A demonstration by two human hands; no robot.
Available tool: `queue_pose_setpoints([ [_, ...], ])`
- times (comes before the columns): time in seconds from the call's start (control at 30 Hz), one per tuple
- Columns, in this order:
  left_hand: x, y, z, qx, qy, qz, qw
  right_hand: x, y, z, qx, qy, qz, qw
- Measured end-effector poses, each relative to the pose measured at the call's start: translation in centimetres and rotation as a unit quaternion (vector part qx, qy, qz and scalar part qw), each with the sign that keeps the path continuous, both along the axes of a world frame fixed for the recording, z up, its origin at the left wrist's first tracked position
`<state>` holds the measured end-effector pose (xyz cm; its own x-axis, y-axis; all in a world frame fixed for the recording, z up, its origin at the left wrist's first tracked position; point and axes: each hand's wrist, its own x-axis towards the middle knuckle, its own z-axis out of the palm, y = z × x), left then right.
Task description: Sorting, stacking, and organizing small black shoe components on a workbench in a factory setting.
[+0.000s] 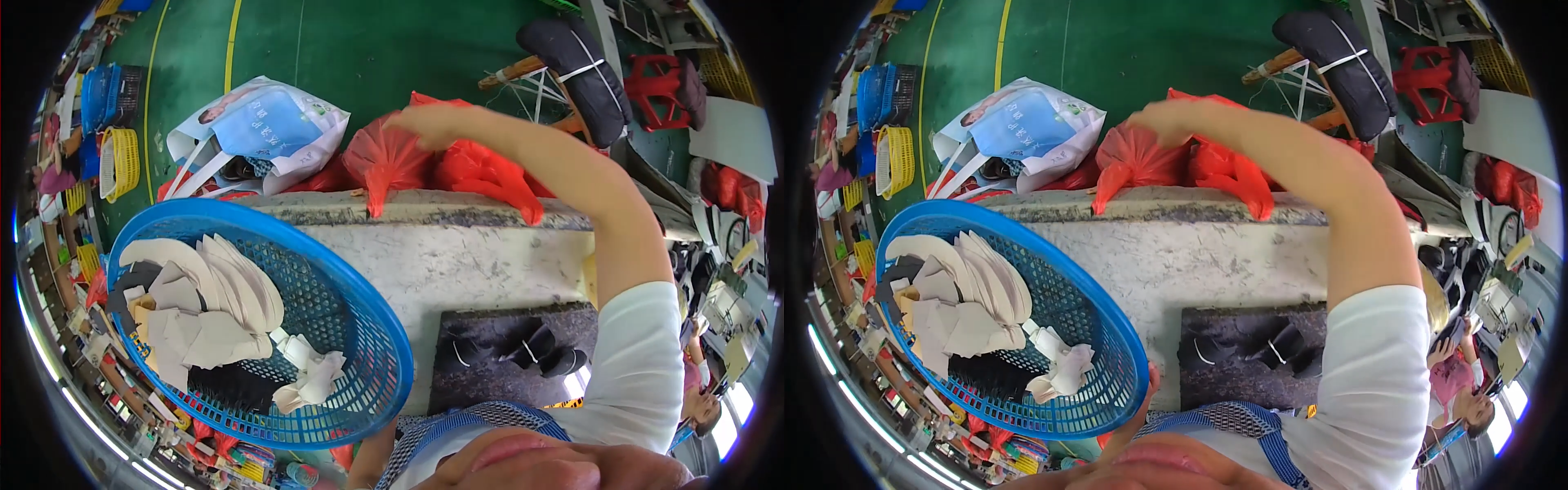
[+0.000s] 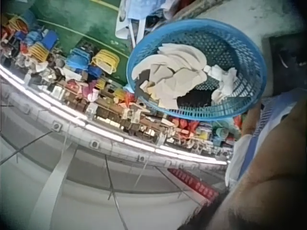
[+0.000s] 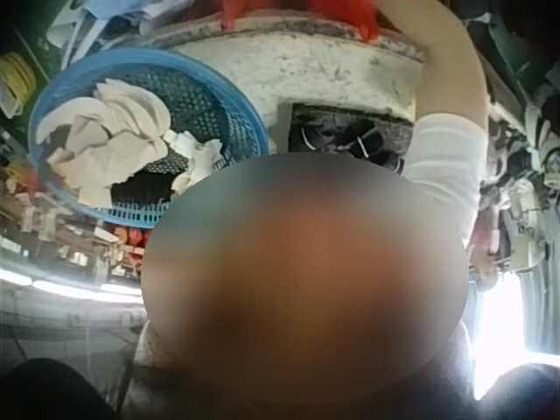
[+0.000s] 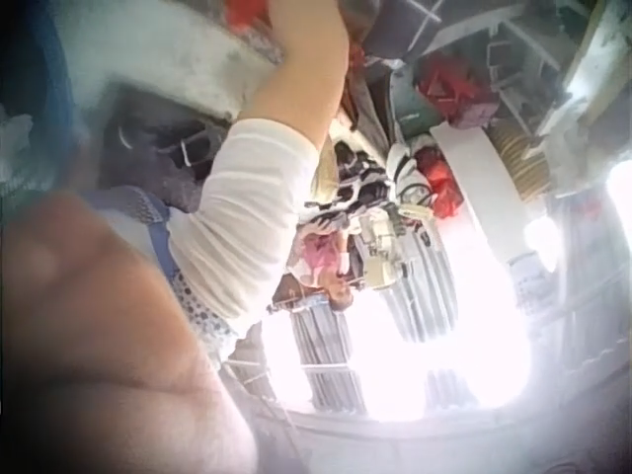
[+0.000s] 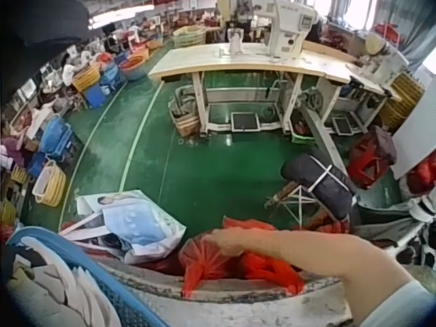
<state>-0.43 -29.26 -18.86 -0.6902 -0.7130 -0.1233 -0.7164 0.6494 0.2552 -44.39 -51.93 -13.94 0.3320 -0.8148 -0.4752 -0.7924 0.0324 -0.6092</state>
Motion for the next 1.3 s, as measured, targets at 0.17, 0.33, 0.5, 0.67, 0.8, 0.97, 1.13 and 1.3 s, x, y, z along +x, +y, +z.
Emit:
queue_pose_setpoints([
  [0.17, -1.0, 0.2, -1.2, 0.008, -0.014, -0.014, 1.000, 5.5, 0.9, -1.7, 0.005, -0.093, 0.069, 0.993],
  [0.33, -3.3, -0.1, -1.8, -0.004, 0.001, -0.007, 1.000, 3.2, 3.5, -3.1, 0.058, -0.074, 0.043, 0.995],
  [0.5, 0.7, 1.8, 1.7, -0.045, -0.043, 0.090, 0.994, 5.9, 0.7, 10.2, 0.036, -0.197, -0.201, 0.959],
  [0.67, 2.5, 3.7, 5.3, -0.084, -0.038, 0.165, 0.982, -1.4, 1.9, 11.0, -0.173, -0.156, -0.447, 0.864],
  [0.8, 3.3, 3.4, 6.5, -0.109, 0.002, 0.178, 0.978, -5.1, 2.2, 17.5, -0.200, -0.064, -0.392, 0.896],
  [0.97, 5.4, 4.2, 7.6, -0.127, 0.051, 0.171, 0.976, 6.5, 6.3, 29.4, -0.495, 0.200, 0.079, 0.842],
  [1.13, 5.2, 3.8, 7.9, -0.152, 0.121, 0.155, 0.969, 12.3, 10.4, 32.9, -0.066, 0.287, 0.021, 0.955],
  [1.3, 4.5, 6.7, 9.4, -0.146, 0.183, 0.111, 0.966, 7.4, 9.9, 33.3, -0.264, 0.446, -0.098, 0.850],
])
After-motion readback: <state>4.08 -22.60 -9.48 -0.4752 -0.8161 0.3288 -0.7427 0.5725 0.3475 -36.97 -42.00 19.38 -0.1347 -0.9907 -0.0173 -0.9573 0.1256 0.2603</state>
